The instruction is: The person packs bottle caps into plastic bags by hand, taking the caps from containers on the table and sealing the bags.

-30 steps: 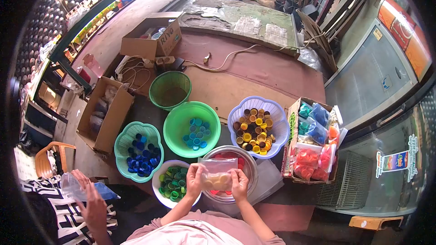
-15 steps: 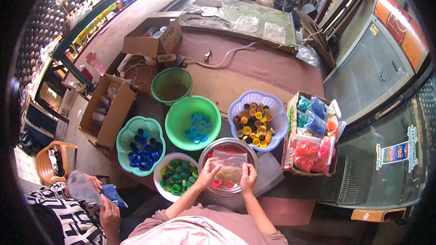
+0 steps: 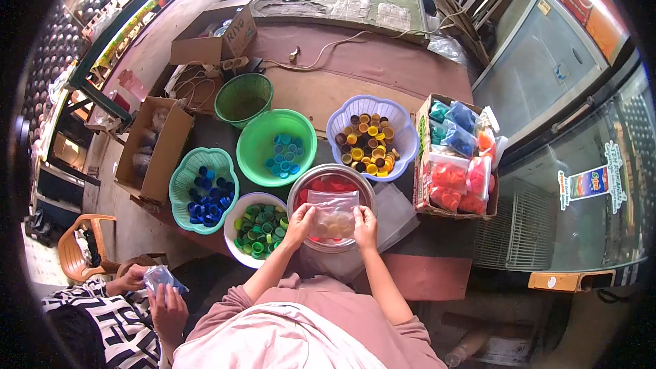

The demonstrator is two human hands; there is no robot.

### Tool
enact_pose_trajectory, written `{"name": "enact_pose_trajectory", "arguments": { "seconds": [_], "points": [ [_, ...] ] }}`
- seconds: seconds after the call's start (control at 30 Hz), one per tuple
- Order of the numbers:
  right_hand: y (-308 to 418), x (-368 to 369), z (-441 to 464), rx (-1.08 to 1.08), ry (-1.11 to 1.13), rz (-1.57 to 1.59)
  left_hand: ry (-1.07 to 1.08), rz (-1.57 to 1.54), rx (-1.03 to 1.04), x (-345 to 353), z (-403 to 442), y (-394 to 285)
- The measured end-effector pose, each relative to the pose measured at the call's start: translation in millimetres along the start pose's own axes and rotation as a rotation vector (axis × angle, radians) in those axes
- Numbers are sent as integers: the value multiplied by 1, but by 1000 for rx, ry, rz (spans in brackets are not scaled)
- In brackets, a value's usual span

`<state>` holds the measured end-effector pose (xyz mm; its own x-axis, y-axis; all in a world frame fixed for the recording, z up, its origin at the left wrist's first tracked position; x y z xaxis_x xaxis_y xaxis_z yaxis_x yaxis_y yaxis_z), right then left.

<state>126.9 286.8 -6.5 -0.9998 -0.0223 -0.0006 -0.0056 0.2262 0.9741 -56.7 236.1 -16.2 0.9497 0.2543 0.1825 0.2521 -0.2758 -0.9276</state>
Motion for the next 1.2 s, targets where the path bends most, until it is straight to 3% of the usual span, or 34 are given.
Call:
{"name": "enact_pose_trajectory", "arguments": {
  "seconds": [0.03,0.13,0.17,0.27,0.3,0.4,0.43,0.57,0.67,0.8,0.93,1.1,1.17,1.2],
  "points": [
    [-2,0,-3,6,18,4,-18,5,-35,-1,-1,9],
    [4,-9,-16,-83,0,-76,-217,350,446,0,-26,-41],
    [7,-12,-20,-109,-24,-61,-270,443,517,2,-34,-53],
    [14,-16,-31,-128,24,-82,-213,493,493,4,-38,-47],
    [15,-17,-33,-159,40,-130,-109,292,242,5,-36,-27],
    [17,-12,-45,-153,121,-72,-179,162,338,2,-54,-34],
    [22,-10,-51,-135,153,-20,-142,286,355,5,-63,-44],
    [51,-9,-77,-271,208,-263,-86,350,410,6,-88,-45],
    [68,-15,-93,-416,158,-412,-37,511,500,9,-100,-39],
    [62,-23,-110,-432,110,-526,-24,724,457,19,-117,-47],
    [46,-23,-115,-391,126,-522,-35,981,594,33,-131,-67],
    [81,-22,-127,-673,0,-702,-155,1134,537,28,-130,-61],
    [92,-22,-129,-737,-24,-734,-172,1083,646,29,-132,-67],
    [81,-25,-122,-662,33,-645,-179,1055,702,29,-132,-69]
  ]
}}
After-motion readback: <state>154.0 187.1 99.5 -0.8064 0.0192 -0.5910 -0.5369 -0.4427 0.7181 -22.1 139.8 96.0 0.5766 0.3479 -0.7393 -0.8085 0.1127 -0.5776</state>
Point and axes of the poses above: each hand's wrist, its own z-axis towards the middle knuckle, its own x-axis out of the palm, y = z × x, the point moved 10 cm from there along z, towards the middle knuckle, and after that the axes turned 2 degrees about -y, right-handed, at the moved point
